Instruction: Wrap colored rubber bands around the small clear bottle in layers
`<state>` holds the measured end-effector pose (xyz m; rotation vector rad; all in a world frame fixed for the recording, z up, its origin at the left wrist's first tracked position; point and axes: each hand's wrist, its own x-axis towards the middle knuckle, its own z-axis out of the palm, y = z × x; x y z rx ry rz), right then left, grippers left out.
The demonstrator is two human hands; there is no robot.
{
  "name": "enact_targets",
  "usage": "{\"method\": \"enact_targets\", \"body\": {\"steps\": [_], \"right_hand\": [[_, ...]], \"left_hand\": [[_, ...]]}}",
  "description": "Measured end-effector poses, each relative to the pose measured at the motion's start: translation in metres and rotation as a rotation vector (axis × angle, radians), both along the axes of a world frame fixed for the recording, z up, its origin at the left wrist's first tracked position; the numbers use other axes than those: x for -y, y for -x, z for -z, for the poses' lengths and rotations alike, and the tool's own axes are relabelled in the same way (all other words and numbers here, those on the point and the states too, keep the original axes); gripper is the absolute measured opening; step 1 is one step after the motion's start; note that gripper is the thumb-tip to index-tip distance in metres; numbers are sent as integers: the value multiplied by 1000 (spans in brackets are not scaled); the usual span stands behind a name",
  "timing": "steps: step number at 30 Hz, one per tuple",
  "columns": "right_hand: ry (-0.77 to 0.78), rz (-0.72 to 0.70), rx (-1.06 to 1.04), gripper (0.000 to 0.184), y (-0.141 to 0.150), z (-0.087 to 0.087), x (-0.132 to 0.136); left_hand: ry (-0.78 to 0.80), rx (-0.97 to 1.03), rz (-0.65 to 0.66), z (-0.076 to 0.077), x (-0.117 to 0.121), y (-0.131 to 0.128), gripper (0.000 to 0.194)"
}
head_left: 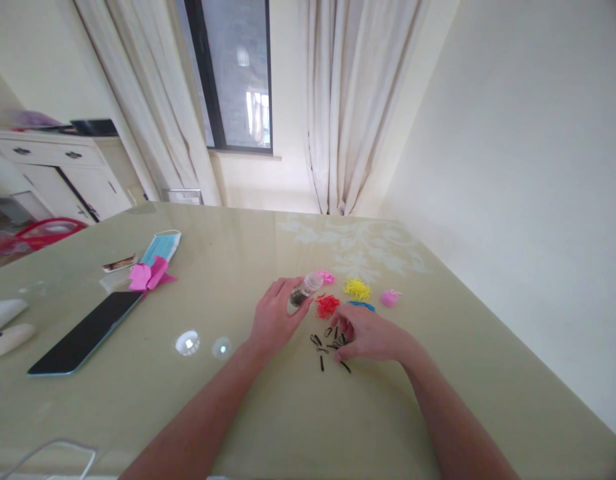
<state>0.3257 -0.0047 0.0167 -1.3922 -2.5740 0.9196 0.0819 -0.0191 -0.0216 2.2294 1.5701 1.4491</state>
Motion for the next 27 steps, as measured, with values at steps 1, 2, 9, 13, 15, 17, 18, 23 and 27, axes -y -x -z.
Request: {"method": "enact_targets", "body": {"steps": [1,2,9,13,15,17,18,23,27], "right_hand": [[21,-33,-7,55,-1,-2,1],[43,-62,-12,56,-3,-3,1],[93,-59,14,52,-4,-4,3],[125,-49,-100,36,0,-3,2],[83,-26,-119,43,-1,-3,0],[73,1,-97,51,-2,-1,-1],[94,9,-90,49,-1,1,-1],[236,-15,-190,27,8,4,1],[135,-14,-166,36,7,-1,2]], "left_hand": [[-1,0,0,0,0,0,33],[-3,1,2,0,0,0,33],[2,-4,5,-1,0,-1,33],[0,-11,9,-1,0,0,32],[-1,-9,12,0,0,0,33],[2,-5,12,0,-1,0,33],[4,-5,12,0,-1,0,33],[-9,-18,15,1,-1,0,32],[-14,-11,3,0,-1,0,33]]}}
